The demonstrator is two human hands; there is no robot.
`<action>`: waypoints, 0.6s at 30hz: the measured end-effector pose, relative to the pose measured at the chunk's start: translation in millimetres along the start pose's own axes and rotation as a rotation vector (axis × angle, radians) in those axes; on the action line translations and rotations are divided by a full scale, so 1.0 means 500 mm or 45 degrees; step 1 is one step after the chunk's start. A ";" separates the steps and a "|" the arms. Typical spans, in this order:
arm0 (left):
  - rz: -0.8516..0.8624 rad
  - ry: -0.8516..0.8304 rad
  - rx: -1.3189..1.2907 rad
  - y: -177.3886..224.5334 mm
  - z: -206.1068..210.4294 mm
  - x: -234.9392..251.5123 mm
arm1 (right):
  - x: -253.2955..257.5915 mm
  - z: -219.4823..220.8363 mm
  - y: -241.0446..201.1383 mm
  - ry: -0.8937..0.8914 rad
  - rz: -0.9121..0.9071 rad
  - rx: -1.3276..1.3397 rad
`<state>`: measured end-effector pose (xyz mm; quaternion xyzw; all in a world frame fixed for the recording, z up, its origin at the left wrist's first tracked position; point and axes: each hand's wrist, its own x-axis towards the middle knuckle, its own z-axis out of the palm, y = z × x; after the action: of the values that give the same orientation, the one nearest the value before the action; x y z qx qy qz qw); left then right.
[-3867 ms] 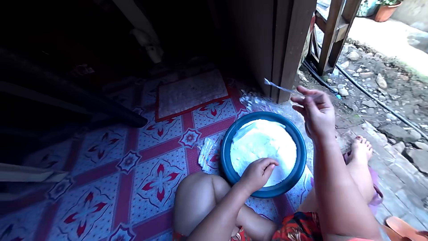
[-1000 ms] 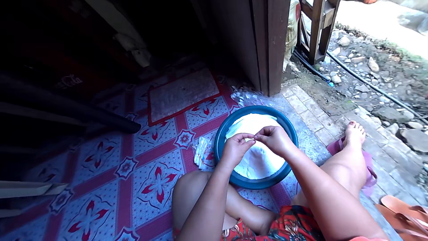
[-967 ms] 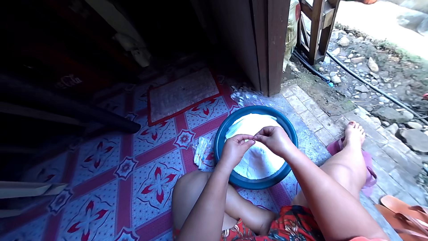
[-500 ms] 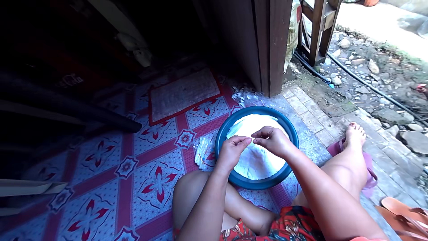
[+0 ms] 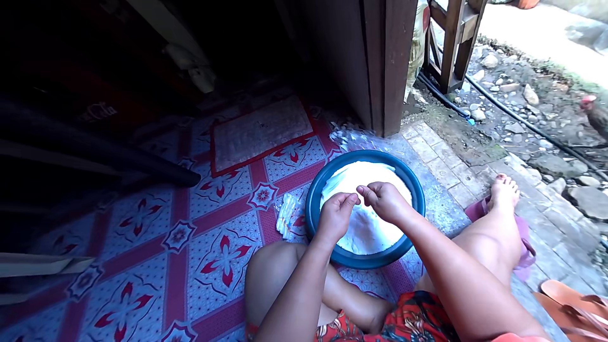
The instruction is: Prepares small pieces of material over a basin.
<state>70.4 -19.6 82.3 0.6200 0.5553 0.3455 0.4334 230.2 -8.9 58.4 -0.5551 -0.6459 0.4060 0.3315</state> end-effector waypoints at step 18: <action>-0.280 -0.230 -0.334 0.017 -0.047 -0.014 | -0.013 -0.019 -0.004 -0.037 -0.013 0.172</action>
<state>51.1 -22.7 99.6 0.5222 0.5288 0.3086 0.5937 238.9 -13.8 64.5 -0.5222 -0.6246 0.4550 0.3608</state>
